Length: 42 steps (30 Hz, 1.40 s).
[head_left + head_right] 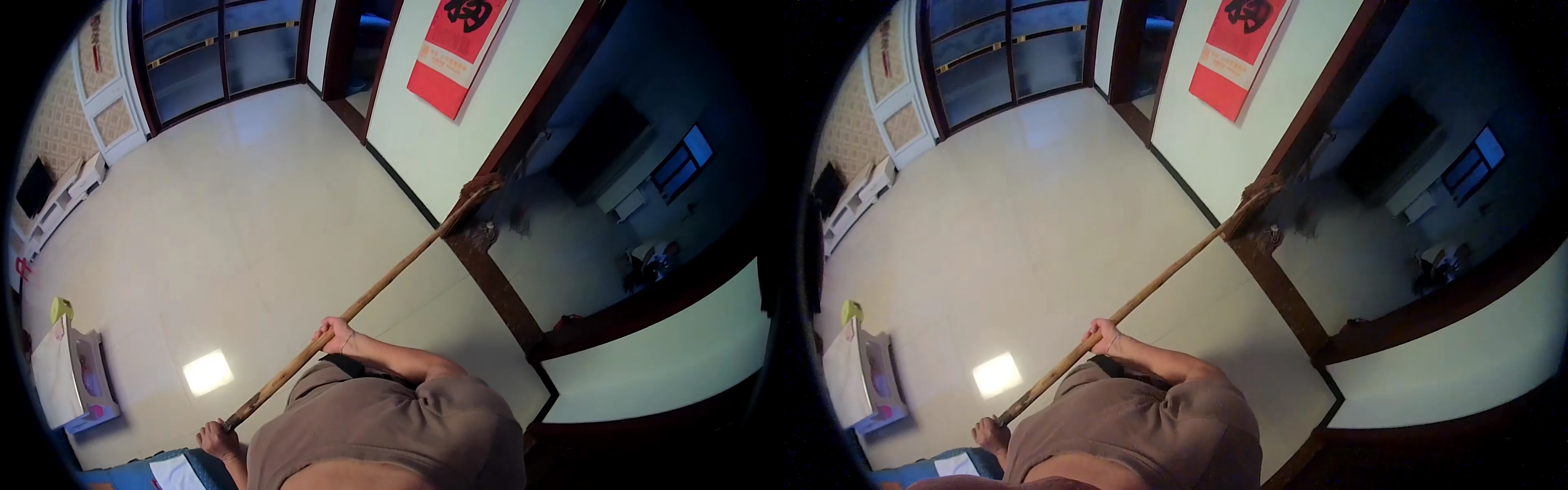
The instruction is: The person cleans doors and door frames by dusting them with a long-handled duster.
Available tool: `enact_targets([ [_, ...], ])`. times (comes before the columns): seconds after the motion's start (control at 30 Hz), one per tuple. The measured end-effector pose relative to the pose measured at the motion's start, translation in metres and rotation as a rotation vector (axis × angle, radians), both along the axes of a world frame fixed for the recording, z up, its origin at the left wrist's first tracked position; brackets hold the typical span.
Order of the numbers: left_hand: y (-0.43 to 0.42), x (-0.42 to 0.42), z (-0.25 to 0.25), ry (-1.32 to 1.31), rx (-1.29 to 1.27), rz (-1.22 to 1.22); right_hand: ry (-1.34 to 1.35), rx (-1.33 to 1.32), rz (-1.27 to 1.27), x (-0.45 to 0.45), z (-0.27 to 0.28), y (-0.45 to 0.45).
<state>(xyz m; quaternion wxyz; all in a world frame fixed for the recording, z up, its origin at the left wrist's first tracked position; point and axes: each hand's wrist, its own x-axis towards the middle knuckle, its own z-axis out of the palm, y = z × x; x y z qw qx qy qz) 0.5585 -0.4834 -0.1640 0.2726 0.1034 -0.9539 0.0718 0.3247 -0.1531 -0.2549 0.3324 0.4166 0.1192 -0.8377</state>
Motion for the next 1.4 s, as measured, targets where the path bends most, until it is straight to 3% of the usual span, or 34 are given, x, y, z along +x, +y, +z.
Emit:
enact_targets([
  [0.33,-0.026,0.006,-0.087,-0.006,0.153,0.074,0.108,-0.070,0.135,0.000,0.022,0.004],
  [0.53,-0.028,0.005,-0.101,-0.040,0.274,0.097,0.204,-0.113,0.251,0.003,0.027,0.006],
  [0.73,-0.043,-0.008,-0.172,-0.004,0.382,0.075,0.247,-0.048,0.126,0.008,0.051,-0.001],
  [0.8,-0.040,-0.014,-0.178,-0.226,0.408,0.081,0.281,-0.012,0.116,0.008,0.061,0.001],
  [0.83,-0.041,-0.014,-0.187,-0.217,0.421,0.068,0.357,0.003,0.133,0.013,0.063,0.000],
  [0.93,-0.033,-0.026,-0.208,0.447,-0.180,-0.234,0.461,0.044,0.127,0.017,0.074,0.004],
  [0.97,-0.026,-0.028,-0.203,0.461,-0.167,-0.236,0.482,0.056,0.107,0.018,0.079,0.005],
  [1.03,-0.010,-0.025,-0.184,-0.214,0.494,0.004,0.536,0.125,0.113,0.020,0.089,0.006],
  [1.2,0.009,-0.048,-0.251,-0.335,0.684,-0.022,0.804,0.259,0.109,0.013,0.078,0.017],
  [1.23,0.033,-0.069,-0.317,-0.361,0.743,-0.029,0.879,0.279,0.097,-0.001,0.026,0.036],
  [1.3,0.073,-0.110,-0.371,-0.214,0.808,-0.015,0.958,0.298,0.090,-0.024,-0.006,0.061],
  [1.33,0.089,-0.126,-0.383,-0.086,0.858,-0.002,1.039,0.330,0.067,-0.031,-0.010,0.071],
  [1.4,0.135,-0.153,-0.373,-0.093,0.865,-0.017,1.129,0.362,0.054,-0.050,0.000,0.101],
])
